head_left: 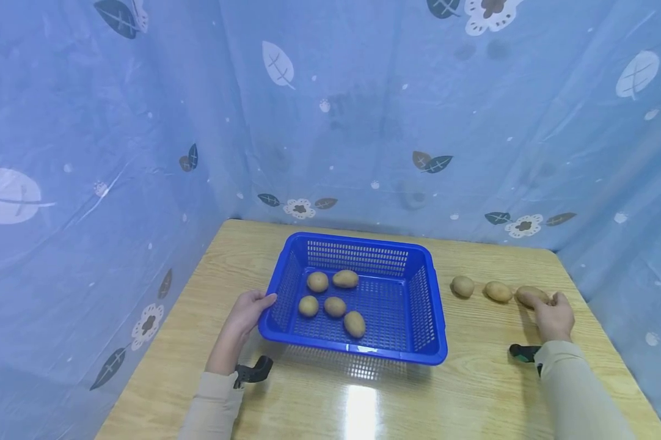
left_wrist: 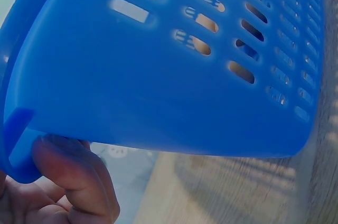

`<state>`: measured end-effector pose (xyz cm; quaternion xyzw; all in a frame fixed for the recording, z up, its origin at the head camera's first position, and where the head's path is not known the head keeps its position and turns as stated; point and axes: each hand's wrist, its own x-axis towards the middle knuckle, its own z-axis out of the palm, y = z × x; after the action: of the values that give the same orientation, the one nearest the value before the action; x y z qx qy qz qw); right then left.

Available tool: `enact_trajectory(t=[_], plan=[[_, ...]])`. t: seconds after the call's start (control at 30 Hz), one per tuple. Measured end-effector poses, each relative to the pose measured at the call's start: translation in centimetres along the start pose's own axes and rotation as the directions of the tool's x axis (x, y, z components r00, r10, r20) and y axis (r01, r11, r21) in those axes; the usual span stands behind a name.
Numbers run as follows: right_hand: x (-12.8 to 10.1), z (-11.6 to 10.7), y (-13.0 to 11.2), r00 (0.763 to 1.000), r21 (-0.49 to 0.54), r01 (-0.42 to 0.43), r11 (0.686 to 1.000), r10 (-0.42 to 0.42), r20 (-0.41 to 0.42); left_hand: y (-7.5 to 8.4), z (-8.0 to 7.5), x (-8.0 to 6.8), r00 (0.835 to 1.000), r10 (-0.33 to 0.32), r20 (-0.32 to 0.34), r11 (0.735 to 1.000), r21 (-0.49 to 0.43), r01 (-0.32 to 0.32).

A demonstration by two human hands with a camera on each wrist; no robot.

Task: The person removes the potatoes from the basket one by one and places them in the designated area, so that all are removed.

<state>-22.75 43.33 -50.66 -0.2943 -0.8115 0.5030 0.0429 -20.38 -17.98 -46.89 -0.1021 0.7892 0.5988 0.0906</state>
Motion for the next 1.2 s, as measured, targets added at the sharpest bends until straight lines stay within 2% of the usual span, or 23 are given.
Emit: enact_trajectory(t=[0.07, 0.17, 0.37, 0.57, 0.87, 1.03, 1.2], plan=[[-0.1, -0.2, 0.0, 1.000, 0.056, -0.007, 0.998, 0.006, 0.018, 0.0, -0.1, -0.1, 1.000, -0.008, -0.004, 1.000, 0.003, 0.008], [0.0, -0.4, -0.2, 0.999, 0.089, 0.036, 0.995, -0.035, -0.013, 0.1, 0.0, -0.1, 1.000, -0.011, -0.003, 1.000, 0.000, 0.011], [0.2, -0.3, -1.3, 0.989, 0.059, 0.140, 0.988, -0.136, -0.062, 0.3, -0.1, -0.1, 1.000, 0.000, -0.002, 1.000, -0.013, 0.000], [0.0, 0.4, -2.3, 0.979, 0.052, 0.195, 0.979, -0.192, -0.070, 0.2, 0.0, 0.0, 1.000, -0.003, -0.001, 1.000, -0.008, 0.003], [-0.8, 1.9, -3.9, 0.947, 0.046, 0.321, 0.946, -0.322, 0.005, 0.1, 0.0, -0.1, 1.000, -0.001, -0.005, 1.000, 0.022, 0.001], [-1.2, 2.6, -4.6, 0.933, 0.053, 0.354, 0.934, -0.357, 0.054, -0.1, 0.0, -0.1, 1.000, 0.005, -0.002, 1.000, 0.028, -0.005], [-1.6, 3.4, -5.3, 0.920, 0.102, 0.366, 0.925, -0.376, 0.112, -0.1, 0.0, 0.0, 1.000, 0.010, -0.005, 1.000, 0.021, -0.010]])
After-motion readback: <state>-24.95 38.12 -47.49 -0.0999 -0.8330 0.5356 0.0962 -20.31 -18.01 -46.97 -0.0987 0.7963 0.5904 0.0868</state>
